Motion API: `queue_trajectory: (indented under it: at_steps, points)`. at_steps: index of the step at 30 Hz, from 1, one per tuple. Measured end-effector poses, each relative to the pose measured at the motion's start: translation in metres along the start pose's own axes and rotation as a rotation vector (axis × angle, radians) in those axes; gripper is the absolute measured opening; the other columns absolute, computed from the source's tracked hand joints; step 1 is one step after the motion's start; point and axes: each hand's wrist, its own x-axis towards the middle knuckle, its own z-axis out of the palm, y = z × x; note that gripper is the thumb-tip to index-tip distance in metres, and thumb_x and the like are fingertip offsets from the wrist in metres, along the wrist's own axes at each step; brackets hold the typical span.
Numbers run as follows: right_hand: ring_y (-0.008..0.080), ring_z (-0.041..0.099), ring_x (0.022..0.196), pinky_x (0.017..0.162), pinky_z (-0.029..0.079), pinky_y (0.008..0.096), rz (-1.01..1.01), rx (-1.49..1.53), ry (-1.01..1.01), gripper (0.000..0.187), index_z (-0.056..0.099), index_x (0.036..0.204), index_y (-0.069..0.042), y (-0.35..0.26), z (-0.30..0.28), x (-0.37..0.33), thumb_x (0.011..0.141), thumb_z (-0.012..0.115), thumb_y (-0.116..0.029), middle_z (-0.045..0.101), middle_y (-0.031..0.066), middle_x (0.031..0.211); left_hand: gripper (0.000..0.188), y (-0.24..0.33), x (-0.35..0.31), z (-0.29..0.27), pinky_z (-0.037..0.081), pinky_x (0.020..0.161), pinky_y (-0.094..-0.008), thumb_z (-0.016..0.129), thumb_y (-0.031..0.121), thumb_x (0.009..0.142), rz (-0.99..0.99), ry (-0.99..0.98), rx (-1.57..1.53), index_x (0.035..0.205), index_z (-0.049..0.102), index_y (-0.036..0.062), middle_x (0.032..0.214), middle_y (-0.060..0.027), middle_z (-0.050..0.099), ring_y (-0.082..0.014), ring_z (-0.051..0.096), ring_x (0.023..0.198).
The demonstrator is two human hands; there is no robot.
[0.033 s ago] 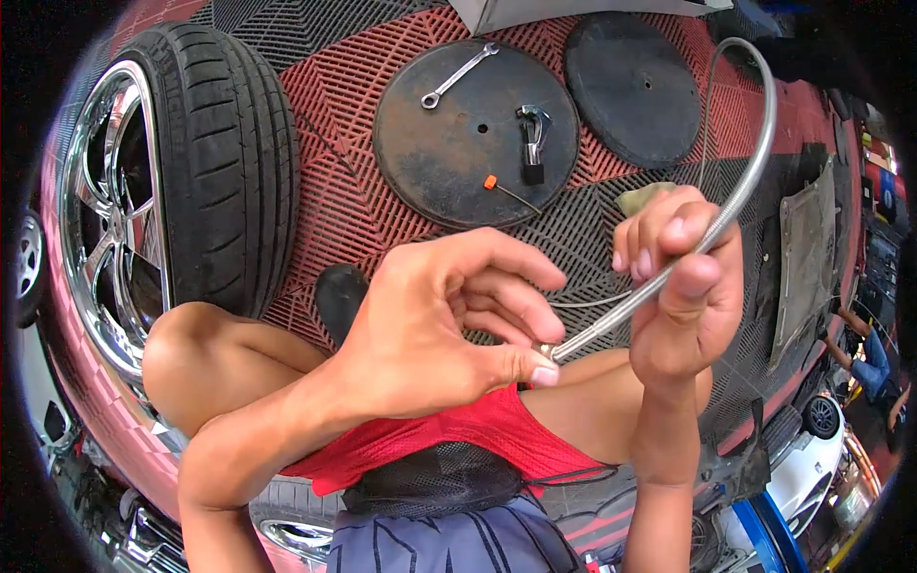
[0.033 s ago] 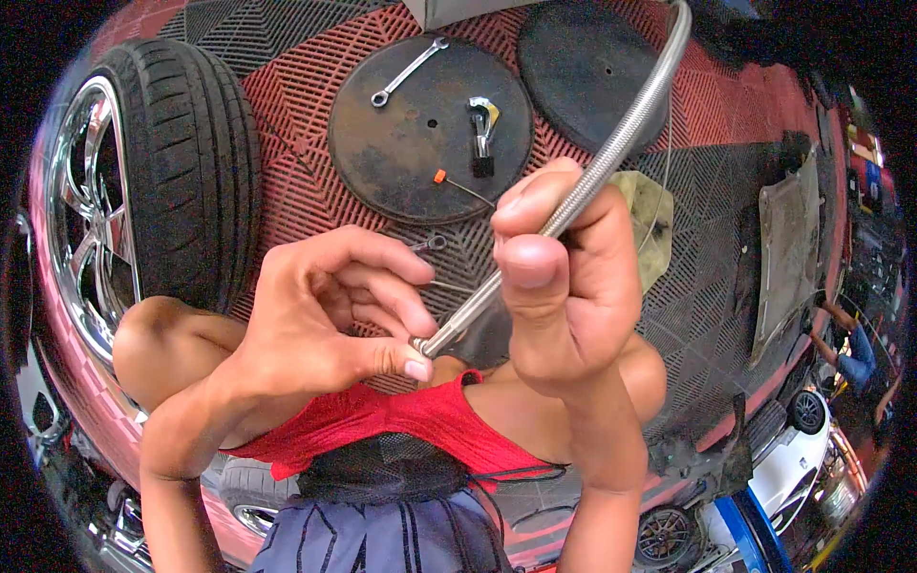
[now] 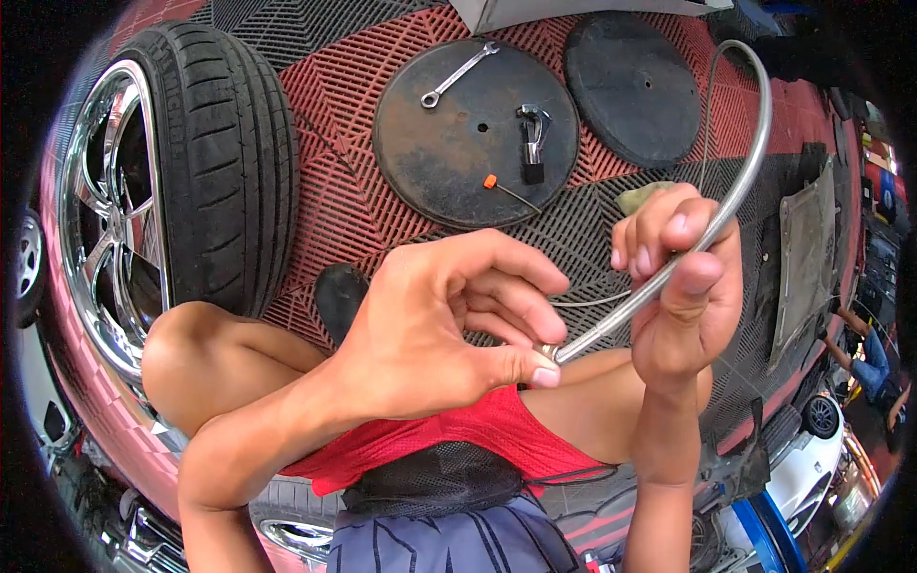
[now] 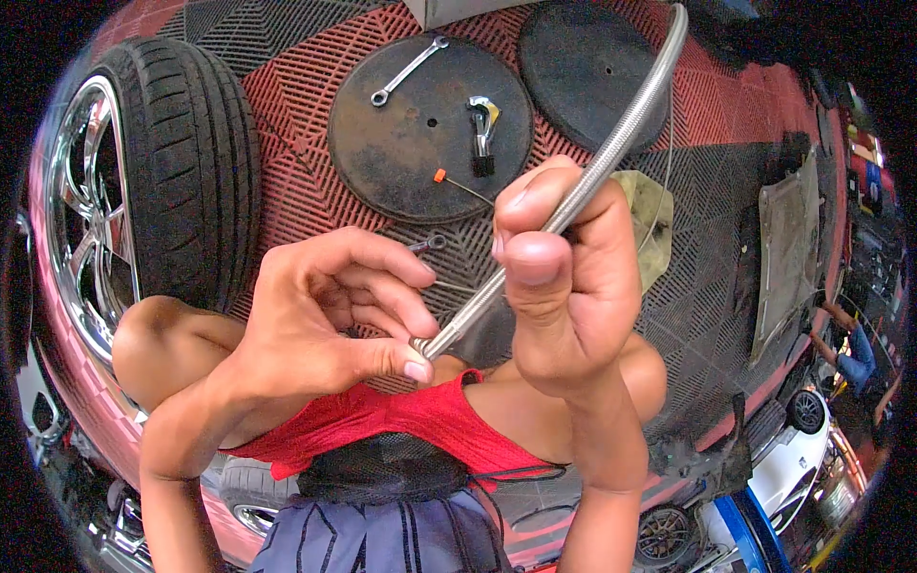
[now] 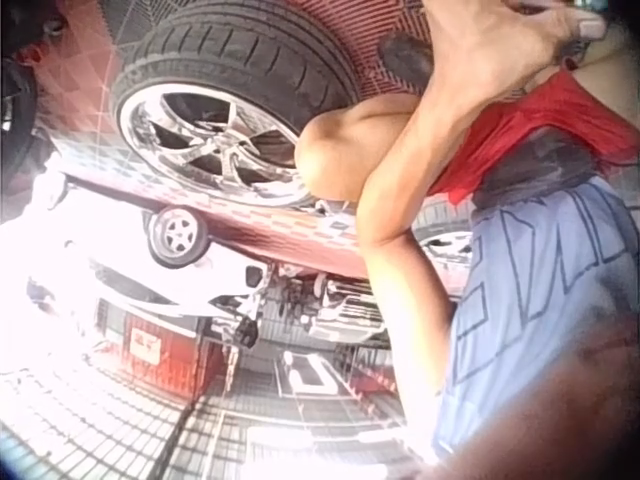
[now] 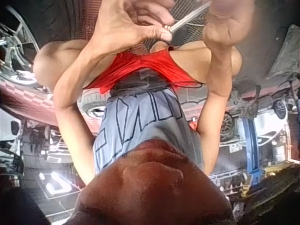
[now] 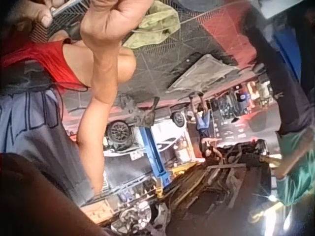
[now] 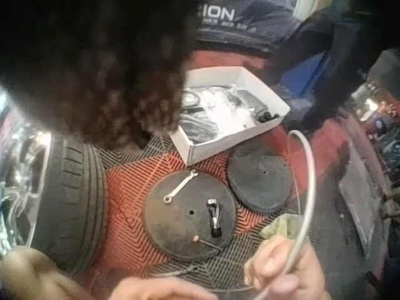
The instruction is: Manually assembling and inspecting a high-pressure braided hose and its metal end fittings.
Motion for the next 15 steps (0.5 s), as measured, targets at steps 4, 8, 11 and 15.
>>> queue_trajectory:
  at_steps: [4,8,11,15]
  points:
    - [0.0091,0.043,0.070,0.066,0.039,0.0222,0.060,0.095,-0.039,0.035,0.039,0.113,-0.006,-0.001,-0.005,0.005,0.097,0.056,-0.032,0.049,0.0058,0.082,0.050,0.004,-0.001,-0.001,0.057,0.073,-0.0245,0.081,-0.011,0.064,-0.037,-0.010,-0.046,0.108,0.060,-0.0045,0.087,-0.0137,0.070,-0.0146,0.068,0.077]
    - [0.0091,0.040,0.060,0.058,0.037,0.0240,0.090,0.246,-0.050,0.034,0.038,0.114,-0.006,-0.007,-0.010,0.012,0.097,0.056,-0.029,0.045,0.0016,0.068,0.048,0.004,-0.002,-0.003,0.058,0.075,-0.0260,0.081,-0.010,0.065,-0.051,0.003,-0.163,0.107,0.060,-0.0048,0.089,-0.0153,0.070,-0.0159,0.069,0.081]
    - [0.0077,0.034,0.048,0.047,0.032,0.0247,0.133,0.321,-0.009,0.028,0.039,0.115,-0.008,-0.010,-0.012,0.013,0.097,0.057,-0.021,0.039,-0.0018,0.059,0.047,0.004,0.000,0.000,0.058,0.075,-0.0267,0.081,-0.009,0.066,0.028,-0.013,-0.092,0.108,0.060,-0.0050,0.092,-0.0167,0.070,-0.0169,0.070,0.083]
    - [0.0068,0.038,0.048,0.045,0.035,0.0250,0.224,0.471,0.115,0.022,0.045,0.111,-0.011,-0.007,0.004,0.014,0.098,0.057,-0.023,0.041,-0.0025,0.062,0.049,0.000,0.001,-0.002,0.058,0.074,-0.0266,0.082,-0.006,0.067,0.062,-0.016,0.013,0.109,0.058,-0.0044,0.094,-0.0162,0.070,-0.0167,0.070,0.082]
